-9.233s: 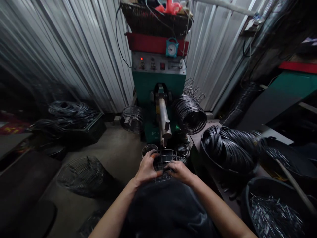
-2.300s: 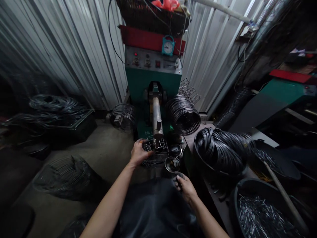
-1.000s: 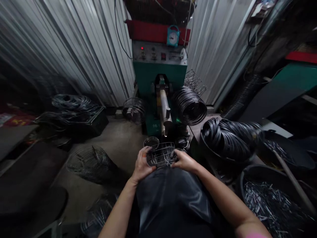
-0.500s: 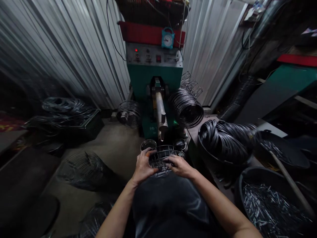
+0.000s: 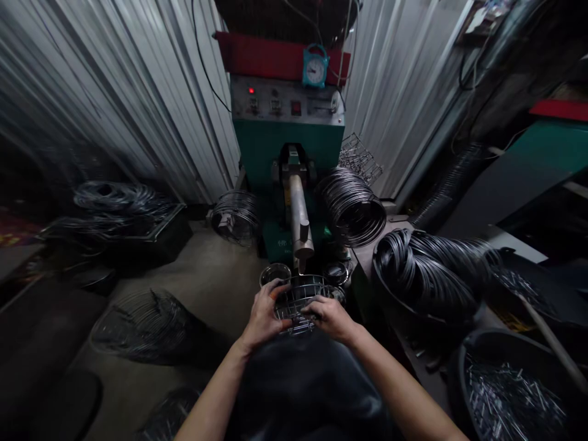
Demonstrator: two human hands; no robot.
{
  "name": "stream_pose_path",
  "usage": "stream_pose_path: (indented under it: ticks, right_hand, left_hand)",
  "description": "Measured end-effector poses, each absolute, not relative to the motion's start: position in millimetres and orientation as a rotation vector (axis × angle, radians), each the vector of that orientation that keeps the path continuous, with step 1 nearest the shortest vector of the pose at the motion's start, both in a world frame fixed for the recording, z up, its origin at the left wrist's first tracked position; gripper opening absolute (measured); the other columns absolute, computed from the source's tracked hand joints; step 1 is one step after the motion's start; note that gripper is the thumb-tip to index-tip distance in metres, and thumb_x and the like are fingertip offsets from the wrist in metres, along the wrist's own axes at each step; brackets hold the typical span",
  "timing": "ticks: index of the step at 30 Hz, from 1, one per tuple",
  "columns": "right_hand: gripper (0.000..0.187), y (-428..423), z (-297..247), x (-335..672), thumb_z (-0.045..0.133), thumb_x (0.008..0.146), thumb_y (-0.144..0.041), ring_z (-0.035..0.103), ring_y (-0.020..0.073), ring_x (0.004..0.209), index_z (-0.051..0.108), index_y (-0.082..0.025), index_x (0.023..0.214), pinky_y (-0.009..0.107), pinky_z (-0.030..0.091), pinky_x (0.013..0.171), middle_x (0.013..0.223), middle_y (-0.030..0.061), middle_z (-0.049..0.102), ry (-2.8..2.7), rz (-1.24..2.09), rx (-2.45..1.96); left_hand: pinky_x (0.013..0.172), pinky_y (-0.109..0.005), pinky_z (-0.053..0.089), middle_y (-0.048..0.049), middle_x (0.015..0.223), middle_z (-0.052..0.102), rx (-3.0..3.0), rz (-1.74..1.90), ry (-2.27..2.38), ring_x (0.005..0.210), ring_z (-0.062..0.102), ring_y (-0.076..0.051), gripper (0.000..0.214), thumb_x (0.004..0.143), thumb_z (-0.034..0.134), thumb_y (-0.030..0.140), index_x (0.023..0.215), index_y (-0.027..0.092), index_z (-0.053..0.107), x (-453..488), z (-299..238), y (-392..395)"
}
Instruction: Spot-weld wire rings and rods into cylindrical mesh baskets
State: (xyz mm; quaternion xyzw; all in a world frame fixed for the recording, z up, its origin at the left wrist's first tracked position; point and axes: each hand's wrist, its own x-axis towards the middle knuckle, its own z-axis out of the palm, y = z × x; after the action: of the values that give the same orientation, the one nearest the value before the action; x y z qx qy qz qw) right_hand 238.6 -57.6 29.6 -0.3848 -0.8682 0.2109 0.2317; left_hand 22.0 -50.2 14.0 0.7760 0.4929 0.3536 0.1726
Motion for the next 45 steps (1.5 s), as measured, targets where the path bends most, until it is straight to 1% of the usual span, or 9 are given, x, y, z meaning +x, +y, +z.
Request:
stream_pose_path:
  ticks: [13, 19, 25, 28, 30, 34, 39, 43, 45]
  right_hand:
    - [0.025, -33.0, 48.7, 230.3, 0.058, 0.075, -0.006, 0.064, 0.0159, 0.088, 0.066, -0.018, 0.095, 0.024, 0.048, 0.078, 0.095, 0.0060, 0.066, -2.361, 0.545, -1.120]
    - [0.031, -27.3, 48.7, 226.6, 0.054, 0.075, -0.003, 0.063, 0.0180, 0.093, 0.066, -0.020, 0.098, 0.026, 0.048, 0.080, 0.100, 0.0057, 0.066, -2.346, 0.509, -1.245]
    - [0.024, -27.0, 53.2, 223.9, 0.058, 0.080, -0.017, 0.061, 0.0166, 0.095, 0.063, -0.023, 0.102, 0.026, 0.046, 0.083, 0.110, 0.0054, 0.062, -2.134, 0.549, -1.315]
    - [0.030, -45.1, 42.0, 232.2, 0.063, 0.076, -0.030, 0.059, 0.0179, 0.092, 0.059, -0.019, 0.103, 0.029, 0.046, 0.081, 0.101, 0.0061, 0.063, -1.686, 0.702, -1.354]
    - [0.029, -58.5, 27.7, 240.4, 0.063, 0.073, -0.035, 0.059, 0.0157, 0.076, 0.057, -0.017, 0.095, 0.027, 0.048, 0.067, 0.084, 0.0031, 0.062, -1.351, 0.930, -1.421]
    - [0.025, -79.8, -5.3, 257.7, 0.064, 0.066, -0.035, 0.044, 0.0078, 0.048, 0.056, -0.017, 0.080, 0.018, 0.031, 0.041, 0.062, -0.0036, 0.051, -0.769, 1.407, -1.410]
    - [0.022, -96.6, -23.7, 274.5, 0.070, 0.058, -0.021, 0.044, 0.0073, 0.045, 0.058, -0.016, 0.075, 0.017, 0.028, 0.037, 0.060, -0.0011, 0.053, -0.408, 1.540, -1.301]
    - [0.022, -99.3, -20.1, 278.1, 0.070, 0.059, -0.018, 0.051, 0.0093, 0.050, 0.060, -0.015, 0.079, 0.018, 0.036, 0.040, 0.065, 0.0012, 0.058, -0.269, 1.589, -1.261]
    - [0.020, -96.0, -17.3, 277.4, 0.068, 0.061, -0.018, 0.054, 0.0103, 0.052, 0.060, -0.016, 0.080, 0.020, 0.041, 0.044, 0.063, -0.0002, 0.057, -0.229, 1.633, -1.205]
  left_hand:
    - [0.099, -0.045, 0.039, -0.0088, 0.126, 0.049, 2.063, 0.997, 1.408, 0.119, 0.047, -0.028, 0.062, 0.052, 0.078, 0.030, 0.111, 0.023, 0.057, 22.8, 17.9, -19.4]
    - [0.096, -0.045, 0.041, -0.0067, 0.123, 0.052, 2.078, 1.038, 1.509, 0.115, 0.049, -0.027, 0.062, 0.052, 0.076, 0.023, 0.111, 0.025, 0.057, 26.8, 22.4, -14.0]
    - [0.096, -0.044, 0.041, -0.0083, 0.122, 0.051, 2.005, 1.041, 1.505, 0.114, 0.050, -0.027, 0.064, 0.050, 0.079, 0.037, 0.110, 0.023, 0.058, 27.5, 20.4, 0.2]
    - [0.097, -0.044, 0.040, -0.0075, 0.122, 0.051, 2.027, 1.079, 1.524, 0.114, 0.049, -0.027, 0.062, 0.051, 0.077, 0.030, 0.110, 0.024, 0.058, 28.3, 20.7, 2.5]
    - [0.097, -0.044, 0.040, -0.0073, 0.122, 0.051, 2.014, 1.091, 1.573, 0.114, 0.049, -0.028, 0.060, 0.052, 0.076, 0.028, 0.110, 0.024, 0.059, 28.7, 22.7, 5.7]
    - [0.097, -0.046, 0.040, -0.0087, 0.121, 0.051, 1.921, 1.067, 1.640, 0.115, 0.048, -0.030, 0.063, 0.049, 0.077, 0.032, 0.109, 0.022, 0.060, 28.0, 24.5, 16.5]
    - [0.097, -0.047, 0.038, -0.0089, 0.121, 0.051, 1.895, 1.046, 1.609, 0.116, 0.048, -0.030, 0.066, 0.050, 0.078, 0.037, 0.111, 0.022, 0.059, 28.4, 23.6, 26.9]
    - [0.101, -0.050, 0.034, -0.0098, 0.127, 0.048, 1.907, 1.025, 1.582, 0.121, 0.044, -0.031, 0.069, 0.051, 0.078, 0.038, 0.115, 0.023, 0.056, 23.8, 21.4, 23.0]
    - [0.104, -0.051, 0.030, -0.0111, 0.135, 0.041, 1.894, 1.074, 1.552, 0.127, 0.037, -0.033, 0.082, 0.048, 0.080, 0.039, 0.123, 0.024, 0.049, 18.6, 12.6, 15.3]
